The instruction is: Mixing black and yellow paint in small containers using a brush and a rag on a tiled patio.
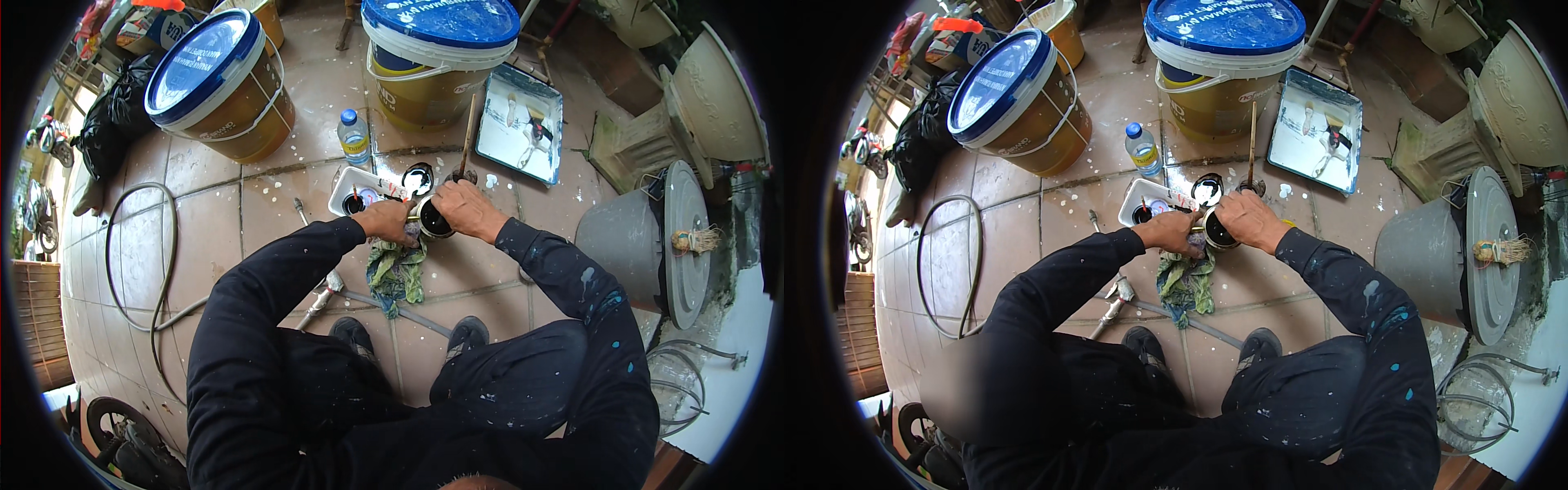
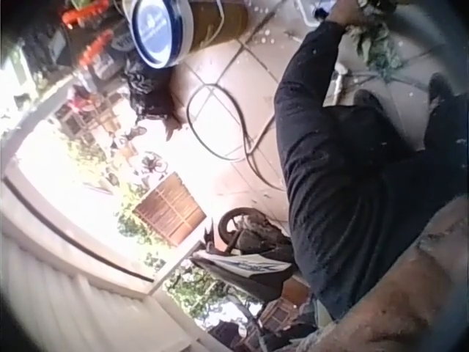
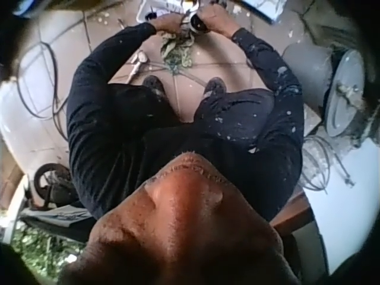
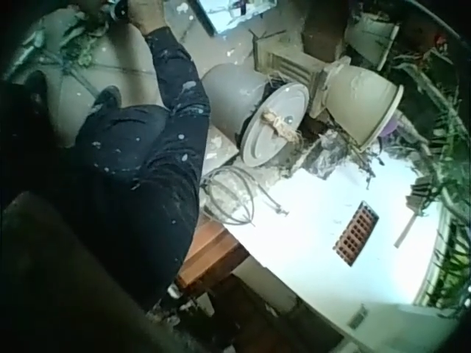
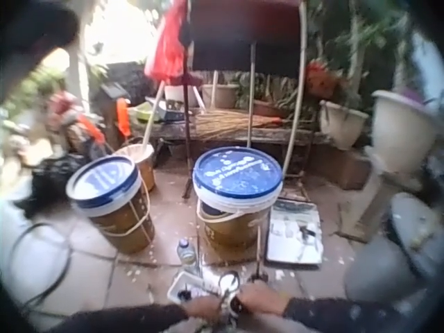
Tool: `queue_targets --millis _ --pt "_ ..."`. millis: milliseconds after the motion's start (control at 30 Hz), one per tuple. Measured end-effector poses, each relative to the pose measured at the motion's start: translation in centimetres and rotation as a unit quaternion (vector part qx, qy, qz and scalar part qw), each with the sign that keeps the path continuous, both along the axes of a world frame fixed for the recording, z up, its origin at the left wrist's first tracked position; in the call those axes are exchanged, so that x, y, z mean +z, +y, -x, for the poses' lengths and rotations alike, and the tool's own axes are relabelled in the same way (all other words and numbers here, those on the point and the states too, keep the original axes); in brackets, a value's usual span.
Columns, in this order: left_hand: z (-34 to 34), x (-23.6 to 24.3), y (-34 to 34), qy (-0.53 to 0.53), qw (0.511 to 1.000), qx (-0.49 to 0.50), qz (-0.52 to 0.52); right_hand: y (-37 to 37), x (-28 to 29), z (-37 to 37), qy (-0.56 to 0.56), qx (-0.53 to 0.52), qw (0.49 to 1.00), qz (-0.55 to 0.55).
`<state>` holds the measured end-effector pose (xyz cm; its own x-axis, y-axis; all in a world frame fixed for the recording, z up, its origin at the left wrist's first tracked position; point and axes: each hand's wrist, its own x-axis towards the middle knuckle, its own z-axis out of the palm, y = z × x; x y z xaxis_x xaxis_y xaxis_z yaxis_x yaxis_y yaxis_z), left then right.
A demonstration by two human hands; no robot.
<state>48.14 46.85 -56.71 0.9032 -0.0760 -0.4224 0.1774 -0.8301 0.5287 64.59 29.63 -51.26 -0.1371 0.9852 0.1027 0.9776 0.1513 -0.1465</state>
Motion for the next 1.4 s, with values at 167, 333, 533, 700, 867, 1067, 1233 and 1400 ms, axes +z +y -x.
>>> queue_targets --millis 167,333,533,700,867,1067,1233,1400 --pt "0.6 0.0 0.4 0.015 1.0 0.008 -0.008 0.9 2.2 1.7 0.099 -0.102 0.959 0.244" --pt "0.0 0.1 0.1 0.004 1.0 0.002 0.004 0.4 0.5 0.5 0.024 -0.021 0.999 -0.036" --pt "0.4 1.1 0.1 -0.003 1.0 -0.003 -0.008 0.3 1.5 1.3 0.047 -0.063 0.967 0.242" --pt "0.5 1.7 0.0 -0.023 1.0 0.008 0.007 -0.1 0.4 0.4 0.027 -0.043 0.999 0.008" --pt "0.9 1.4 0.2 -0.036 0.999 0.024 0.015 0.1 0.4 1.3 0.077 -0.088 0.969 0.219" --pt "0.2 1.5 0.0 -0.008 1.0 0.011 0.008 -0.1 0.0 0.3 0.021 -0.041 0.999 0.005" --pt "0.3 1.3 0.2 -0.004 1.0 0.007 0.011 0.1 0.8 1.5 0.157 -0.103 0.975 0.12" --pt "0.3 1.0 0.0 -0.022 1.0 0.008 0.012 0.4 0.6 0.2 0.011 -0.055 0.998 0.032"
